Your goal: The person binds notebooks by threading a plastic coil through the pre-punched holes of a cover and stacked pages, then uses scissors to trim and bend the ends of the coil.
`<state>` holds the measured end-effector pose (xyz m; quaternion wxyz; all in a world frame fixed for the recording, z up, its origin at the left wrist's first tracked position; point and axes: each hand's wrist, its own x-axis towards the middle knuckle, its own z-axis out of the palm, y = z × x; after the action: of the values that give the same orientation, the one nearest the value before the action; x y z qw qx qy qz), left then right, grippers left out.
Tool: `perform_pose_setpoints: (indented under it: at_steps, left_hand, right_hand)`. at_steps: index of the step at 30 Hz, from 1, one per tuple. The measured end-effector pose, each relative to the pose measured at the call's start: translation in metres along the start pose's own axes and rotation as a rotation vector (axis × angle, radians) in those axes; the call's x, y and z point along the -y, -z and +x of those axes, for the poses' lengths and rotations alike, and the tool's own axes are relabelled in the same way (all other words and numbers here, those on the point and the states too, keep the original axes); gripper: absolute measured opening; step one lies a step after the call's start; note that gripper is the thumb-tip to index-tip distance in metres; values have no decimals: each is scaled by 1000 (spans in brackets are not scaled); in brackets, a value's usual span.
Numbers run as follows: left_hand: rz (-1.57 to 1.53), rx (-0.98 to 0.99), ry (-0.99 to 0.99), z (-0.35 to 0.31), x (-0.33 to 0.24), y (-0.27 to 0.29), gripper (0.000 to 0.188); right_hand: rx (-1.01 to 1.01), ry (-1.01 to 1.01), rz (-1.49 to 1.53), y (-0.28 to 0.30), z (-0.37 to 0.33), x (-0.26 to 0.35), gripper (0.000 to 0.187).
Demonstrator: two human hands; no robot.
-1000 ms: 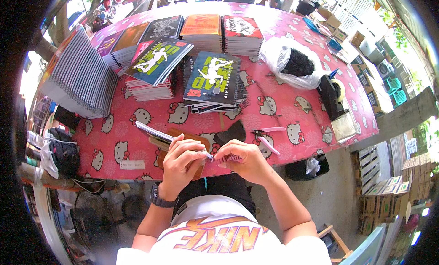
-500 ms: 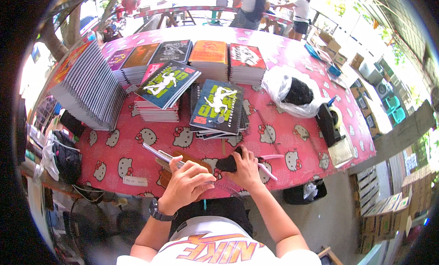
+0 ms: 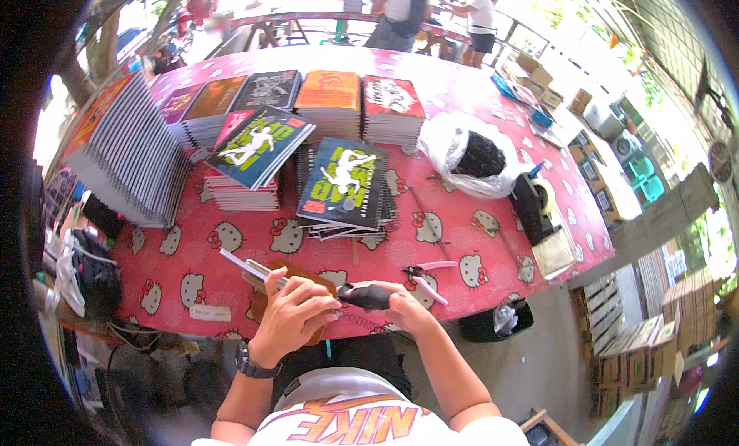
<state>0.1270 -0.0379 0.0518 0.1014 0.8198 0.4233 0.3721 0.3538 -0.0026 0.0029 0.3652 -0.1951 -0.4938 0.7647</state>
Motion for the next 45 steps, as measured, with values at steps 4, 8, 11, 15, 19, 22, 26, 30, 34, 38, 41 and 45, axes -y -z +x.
perform_pose_setpoints:
  at_steps: [4, 8, 11, 15, 19, 22, 26, 30, 34, 38, 41, 45]
  left_hand:
    - [43, 49, 30, 1, -4, 7, 31]
    - [82, -91, 112, -7, 14, 10, 30]
    - [62, -81, 89, -8, 14, 6, 27]
    - [43, -111, 112, -10, 17, 7, 22]
    - [75, -106, 91, -4, 15, 9, 22]
    - [31, -113, 125, -6, 16, 9, 24]
    - [-2, -84, 121, 1, 8, 9, 21]
    - [-19, 59, 102, 1, 13, 17, 13]
    - [56, 73, 22, 3, 16, 22, 16]
    - [-76, 72, 36, 3, 12, 28, 16]
    - [-26, 125, 19, 3, 18, 22, 20]
    - [22, 50, 49, 1, 13, 25, 21]
  right_hand:
    - [-85, 11, -262, 1, 0, 3, 82]
    - [6, 139, -385, -27, 9, 24, 60]
    - [-180, -17, -904, -8, 25, 22, 55]
    - [152, 81, -436, -24, 23, 27, 60]
    - [-128, 16, -947, -9, 31, 22, 55]
    - [117, 183, -451, -29, 29, 20, 44]
    - [-168, -47, -949, -1, 36, 26, 54]
    - [-79, 75, -441, -6, 29, 36, 51]
    - [-13, 122, -597, -1, 29, 16, 45]
    - [-2, 56, -432, 0, 26, 3, 48]
    - [-50, 0, -430, 3, 24, 3, 51]
    - [-6, 217, -332, -23, 19, 17, 51]
